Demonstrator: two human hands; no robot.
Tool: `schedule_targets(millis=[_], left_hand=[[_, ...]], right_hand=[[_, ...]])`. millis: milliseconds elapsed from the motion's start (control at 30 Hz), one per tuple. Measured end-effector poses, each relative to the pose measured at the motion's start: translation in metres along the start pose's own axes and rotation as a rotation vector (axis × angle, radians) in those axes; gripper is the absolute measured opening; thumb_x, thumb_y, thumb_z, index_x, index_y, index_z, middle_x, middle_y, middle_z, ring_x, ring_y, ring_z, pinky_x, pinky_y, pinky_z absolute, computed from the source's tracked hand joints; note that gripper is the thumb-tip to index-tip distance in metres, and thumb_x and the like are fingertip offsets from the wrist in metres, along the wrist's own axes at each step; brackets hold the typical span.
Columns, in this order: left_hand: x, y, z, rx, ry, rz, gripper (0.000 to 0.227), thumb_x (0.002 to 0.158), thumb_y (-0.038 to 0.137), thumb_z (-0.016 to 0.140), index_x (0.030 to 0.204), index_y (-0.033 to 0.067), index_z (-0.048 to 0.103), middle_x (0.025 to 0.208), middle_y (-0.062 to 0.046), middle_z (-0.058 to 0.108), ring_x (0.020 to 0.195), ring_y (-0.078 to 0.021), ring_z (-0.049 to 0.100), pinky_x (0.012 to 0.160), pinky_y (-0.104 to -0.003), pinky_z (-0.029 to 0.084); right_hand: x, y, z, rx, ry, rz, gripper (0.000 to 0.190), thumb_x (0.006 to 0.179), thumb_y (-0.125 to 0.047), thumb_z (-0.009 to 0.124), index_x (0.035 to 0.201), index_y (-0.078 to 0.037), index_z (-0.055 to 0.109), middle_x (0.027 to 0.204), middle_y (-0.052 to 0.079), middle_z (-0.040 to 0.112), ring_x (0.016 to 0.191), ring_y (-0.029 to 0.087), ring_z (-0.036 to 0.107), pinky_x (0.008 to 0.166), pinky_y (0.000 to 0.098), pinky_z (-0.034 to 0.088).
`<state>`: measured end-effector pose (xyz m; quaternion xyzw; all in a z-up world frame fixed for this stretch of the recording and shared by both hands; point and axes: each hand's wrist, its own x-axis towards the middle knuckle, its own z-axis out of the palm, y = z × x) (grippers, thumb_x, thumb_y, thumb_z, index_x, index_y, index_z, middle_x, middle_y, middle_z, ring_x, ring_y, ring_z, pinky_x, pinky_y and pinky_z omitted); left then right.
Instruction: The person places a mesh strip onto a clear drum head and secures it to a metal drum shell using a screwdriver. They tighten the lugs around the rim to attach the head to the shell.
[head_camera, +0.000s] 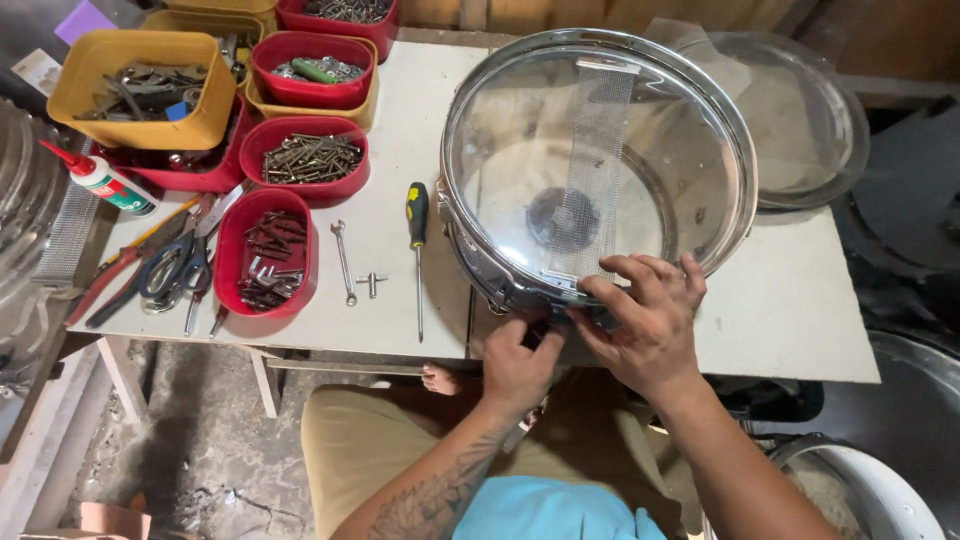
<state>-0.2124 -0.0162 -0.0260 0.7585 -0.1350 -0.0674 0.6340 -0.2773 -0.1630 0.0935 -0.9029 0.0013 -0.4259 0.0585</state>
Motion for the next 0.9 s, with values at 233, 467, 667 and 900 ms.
schedule_targets(millis=[233,467,667,900], left_hand=[[0.002,0.016,0.008,-0.006,0.069,0.097,0.025,0.070,0.027,0.086,0.089,0.0129,0.079,0.078,-0.017,0.075,0.083,-0.0386,0.074,0.072,-0.048,0.058],[-0.007,0.024,0.013,0.008,0.158,0.025,0.023,0.067,0.020,0.081,0.086,0.0083,0.075,0.080,-0.019,0.072,0.084,-0.0380,0.073,0.073,-0.047,0.057],[0.001,0.032,0.016,-0.173,0.058,-0.221,0.019,0.073,0.013,0.082,0.088,0.0044,0.075,0.065,-0.015,0.071,0.063,-0.0274,0.072,0.058,-0.039,0.058],[0.007,0.013,0.027,-0.249,-0.014,-0.319,0.015,0.079,0.018,0.089,0.079,0.0068,0.079,0.052,-0.012,0.068,0.043,-0.0181,0.069,0.039,-0.030,0.054]], right_hand=[[-0.001,-0.001,0.002,-0.013,0.012,-0.005,0.030,0.079,-0.038,0.084,0.106,-0.028,0.074,0.116,-0.001,0.068,0.109,0.025,0.060,0.115,0.0522,0.022],[-0.001,-0.001,0.002,-0.018,0.013,-0.009,0.029,0.081,-0.040,0.082,0.107,-0.030,0.074,0.116,-0.002,0.069,0.108,0.025,0.061,0.114,0.0518,0.025],[-0.001,-0.002,0.002,-0.022,0.015,0.000,0.029,0.081,-0.039,0.083,0.106,-0.030,0.074,0.116,-0.002,0.069,0.108,0.024,0.060,0.115,0.0514,0.024],[-0.002,-0.001,0.001,-0.012,0.004,0.002,0.029,0.080,-0.037,0.082,0.107,-0.029,0.074,0.117,-0.002,0.068,0.108,0.025,0.060,0.114,0.0528,0.023]])
